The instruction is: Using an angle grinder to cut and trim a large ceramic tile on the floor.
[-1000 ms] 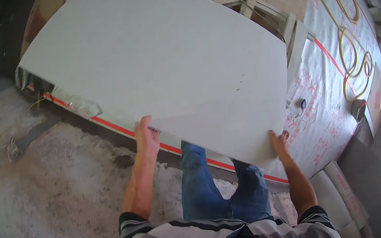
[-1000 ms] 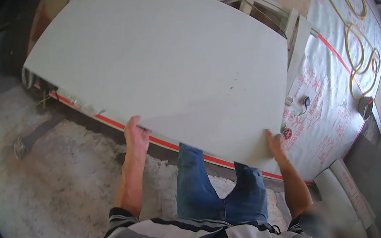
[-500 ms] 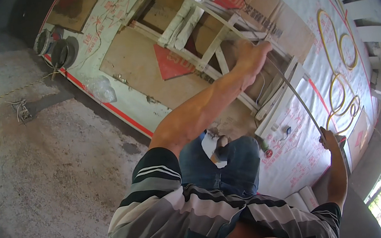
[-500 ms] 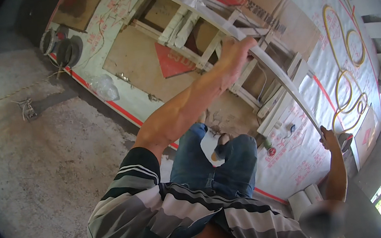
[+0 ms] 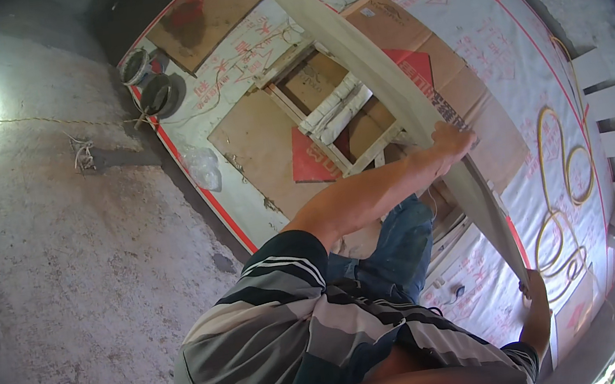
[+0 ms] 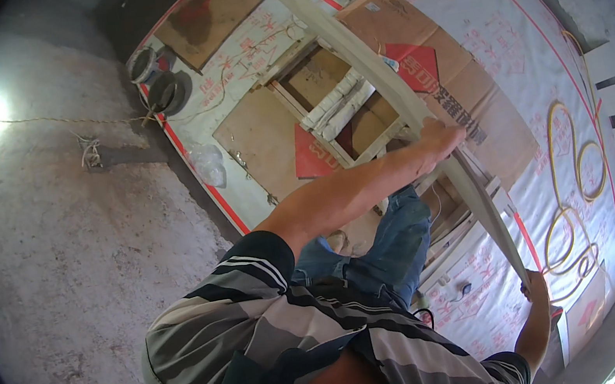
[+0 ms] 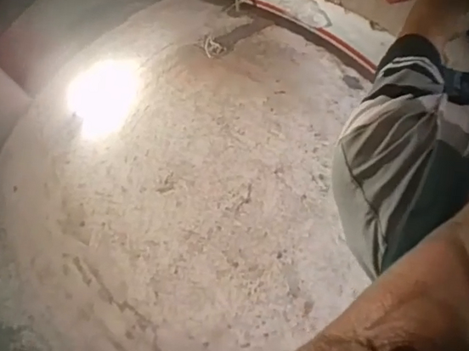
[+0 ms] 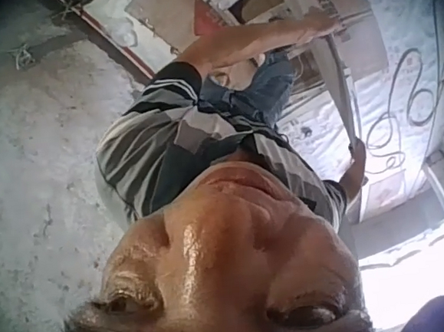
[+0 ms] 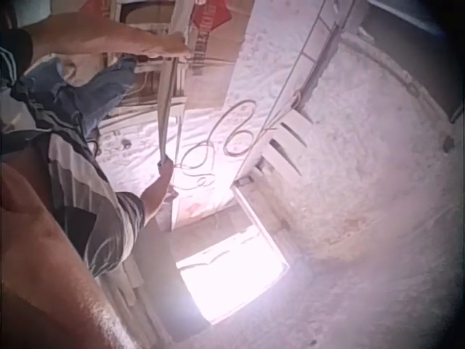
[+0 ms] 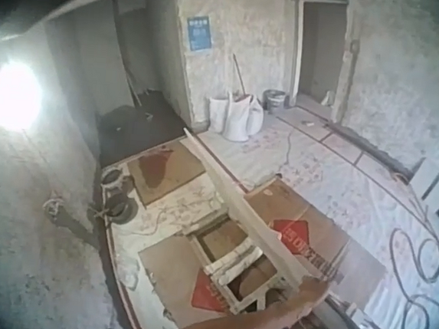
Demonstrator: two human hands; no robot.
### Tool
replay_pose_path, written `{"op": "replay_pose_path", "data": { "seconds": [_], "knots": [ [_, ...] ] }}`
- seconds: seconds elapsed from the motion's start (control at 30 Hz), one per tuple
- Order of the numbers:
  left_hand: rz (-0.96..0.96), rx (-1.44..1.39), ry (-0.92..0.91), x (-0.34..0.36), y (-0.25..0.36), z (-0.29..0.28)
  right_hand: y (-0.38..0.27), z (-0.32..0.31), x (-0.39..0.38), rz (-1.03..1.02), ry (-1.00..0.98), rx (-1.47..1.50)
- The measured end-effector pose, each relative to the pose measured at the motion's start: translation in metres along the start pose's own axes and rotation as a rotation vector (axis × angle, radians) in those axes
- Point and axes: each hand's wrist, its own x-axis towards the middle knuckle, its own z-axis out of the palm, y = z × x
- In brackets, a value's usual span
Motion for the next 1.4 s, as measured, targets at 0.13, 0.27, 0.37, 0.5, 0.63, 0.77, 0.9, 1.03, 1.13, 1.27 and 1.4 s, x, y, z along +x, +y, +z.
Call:
{"op": "replay_pose_path", "data": {
  "seconds": [0.13, 0.27, 0.37, 0.5, 0.63, 0.77, 0.9, 1.03, 1.13, 1.27, 1.4],
  "knots": [
    [0.164, 0.168, -0.182, 0.012, 0.009, 0.014, -0.004, -0.019, 0.020, -0.131, -0.020, -0.039],
    [0.276, 0.146, -0.100, 0.031, 0.004, 0.031, -0.019, -0.050, 0.040, 0.087, -0.116, -0.091],
    [0.609, 0.278, -0.079, 0.041, 0.013, 0.029, -0.041, -0.073, 0.054, 0.135, -0.216, -0.265],
    [0.618, 0.339, -0.317, 0.063, 0.049, 0.003, -0.076, -0.088, 0.077, 0.185, -0.333, -0.236],
    [0.044, -0.159, -0.038, 0.104, 0.086, -0.015, -0.082, -0.091, 0.097, 0.300, -0.326, -0.315],
    [0.159, -0.157, 0.292, 0.153, 0.120, -0.057, -0.068, -0.088, 0.114, 0.371, -0.278, -0.401],
    [0.234, -0.092, 0.505, 0.194, 0.144, -0.101, -0.062, -0.083, 0.114, 0.314, -0.321, -0.461],
    [0.261, 0.016, 0.385, 0.218, 0.144, -0.121, -0.073, -0.080, 0.096, 0.307, -0.307, -0.445],
    [0.316, 0.116, 0.500, 0.220, 0.139, -0.125, -0.080, -0.080, 0.084, 0.215, -0.282, -0.541],
    [0.455, 0.200, 0.383, 0.216, 0.139, -0.136, -0.081, -0.087, 0.082, 0.089, -0.349, -0.605],
    [0.311, 0.415, 0.395, 0.239, 0.153, -0.174, -0.080, -0.091, 0.084, 0.133, -0.302, -0.525]
  ]
}}
